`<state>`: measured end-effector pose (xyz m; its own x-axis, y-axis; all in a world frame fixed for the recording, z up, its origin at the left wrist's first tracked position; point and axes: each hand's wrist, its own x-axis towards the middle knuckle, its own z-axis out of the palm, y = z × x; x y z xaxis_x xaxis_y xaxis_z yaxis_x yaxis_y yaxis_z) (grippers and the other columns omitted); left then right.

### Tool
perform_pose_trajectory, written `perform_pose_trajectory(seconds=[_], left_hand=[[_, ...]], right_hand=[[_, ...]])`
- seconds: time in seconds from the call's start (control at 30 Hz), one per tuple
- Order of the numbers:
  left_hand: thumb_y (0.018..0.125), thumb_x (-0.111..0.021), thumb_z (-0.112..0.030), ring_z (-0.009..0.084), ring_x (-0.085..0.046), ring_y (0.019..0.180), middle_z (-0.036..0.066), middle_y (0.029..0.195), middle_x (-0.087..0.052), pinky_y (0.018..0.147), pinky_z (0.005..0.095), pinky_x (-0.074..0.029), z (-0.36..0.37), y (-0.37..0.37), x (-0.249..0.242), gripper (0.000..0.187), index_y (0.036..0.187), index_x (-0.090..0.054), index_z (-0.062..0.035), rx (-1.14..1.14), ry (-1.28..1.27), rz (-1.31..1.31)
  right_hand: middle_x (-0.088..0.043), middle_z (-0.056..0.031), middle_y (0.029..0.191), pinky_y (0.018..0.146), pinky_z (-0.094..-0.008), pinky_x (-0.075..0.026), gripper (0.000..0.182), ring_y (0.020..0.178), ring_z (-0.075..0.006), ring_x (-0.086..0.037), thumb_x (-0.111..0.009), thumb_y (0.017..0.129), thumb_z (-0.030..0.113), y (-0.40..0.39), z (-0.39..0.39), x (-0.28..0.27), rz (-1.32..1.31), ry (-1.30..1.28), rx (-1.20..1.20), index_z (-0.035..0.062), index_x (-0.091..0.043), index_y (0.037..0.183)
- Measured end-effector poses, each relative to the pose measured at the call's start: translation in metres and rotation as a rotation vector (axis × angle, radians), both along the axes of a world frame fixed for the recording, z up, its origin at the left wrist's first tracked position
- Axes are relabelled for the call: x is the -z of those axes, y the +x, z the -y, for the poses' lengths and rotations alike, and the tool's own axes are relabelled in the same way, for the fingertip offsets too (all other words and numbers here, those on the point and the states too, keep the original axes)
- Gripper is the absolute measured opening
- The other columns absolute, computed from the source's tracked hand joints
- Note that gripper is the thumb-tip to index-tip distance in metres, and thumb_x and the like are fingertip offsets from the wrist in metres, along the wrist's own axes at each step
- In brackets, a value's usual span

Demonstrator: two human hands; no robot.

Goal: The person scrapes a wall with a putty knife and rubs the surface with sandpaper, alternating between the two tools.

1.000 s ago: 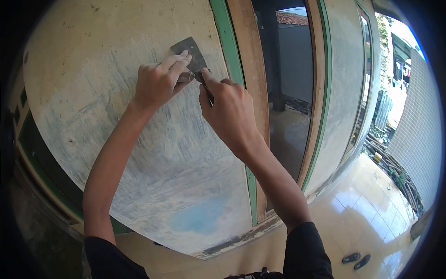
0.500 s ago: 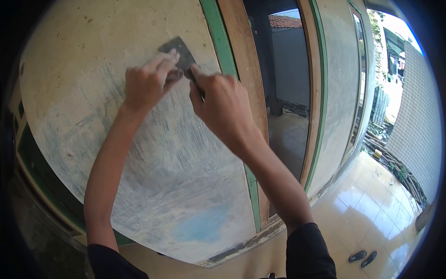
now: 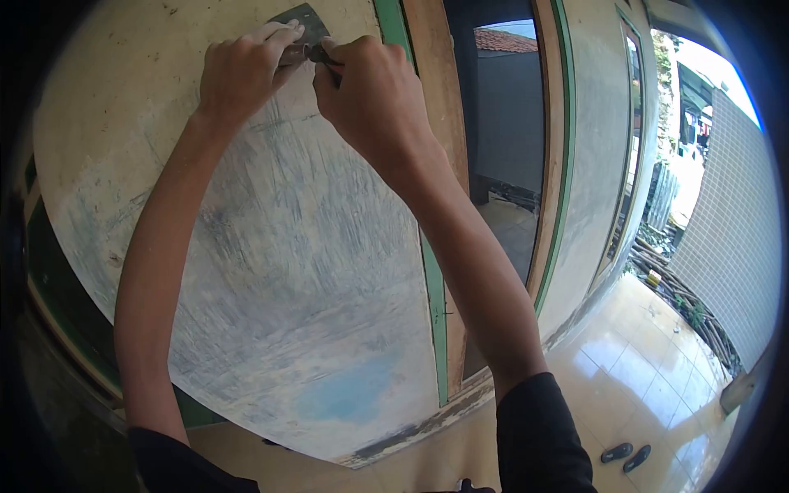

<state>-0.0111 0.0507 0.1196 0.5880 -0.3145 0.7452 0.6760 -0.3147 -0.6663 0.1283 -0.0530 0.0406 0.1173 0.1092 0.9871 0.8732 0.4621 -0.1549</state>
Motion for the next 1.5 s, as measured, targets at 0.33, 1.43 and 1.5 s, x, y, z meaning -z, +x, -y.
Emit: perform_pose_trajectory(seconds=[0.33, 1.43, 1.5], left_hand=[[0.086, -0.072, -0.031, 0.0225, -0.072, 0.066, 0.004, 0.091, -0.074, 0.059, 0.0366, -0.056, -0.009, 0.009, 0.010, 0.023, 0.096, -0.073, -0.0104, 0.186, 0.129, -0.066], [0.087, -0.070, -0.027, 0.0177, -0.072, 0.061, 0.012, 0.104, -0.074, 0.055, 0.0299, -0.056, 0.000, 0.055, 0.073, 0.023, 0.099, -0.077, -0.0079, 0.256, -0.013, -0.247], [0.085, -0.072, -0.023, 0.0172, -0.072, 0.061, 0.010, 0.105, -0.074, 0.055, 0.0299, -0.057, 0.000, 0.052, 0.062, 0.019, 0.097, -0.076, -0.0093, 0.262, -0.010, -0.209]], right_hand=[[-0.067, -0.0236, 0.071, 0.063, -0.0418, -0.055, 0.019, 0.065, -0.0374, -0.068, -0.061, 0.087, 0.009, 0.001, 0.005, 0.015, -0.081, -0.102, 0.047, -0.0025, -0.074, 0.095], [-0.066, -0.0198, 0.075, 0.065, -0.0440, -0.054, 0.037, 0.065, -0.0343, -0.067, -0.062, 0.091, 0.015, 0.046, 0.010, 0.084, -0.074, -0.169, 0.132, 0.0053, -0.066, 0.127], [-0.066, -0.0207, 0.076, 0.064, -0.0445, -0.054, 0.037, 0.065, -0.0351, -0.066, -0.061, 0.091, 0.015, 0.048, 0.011, 0.079, -0.073, -0.153, 0.110, 0.0042, -0.066, 0.126]])
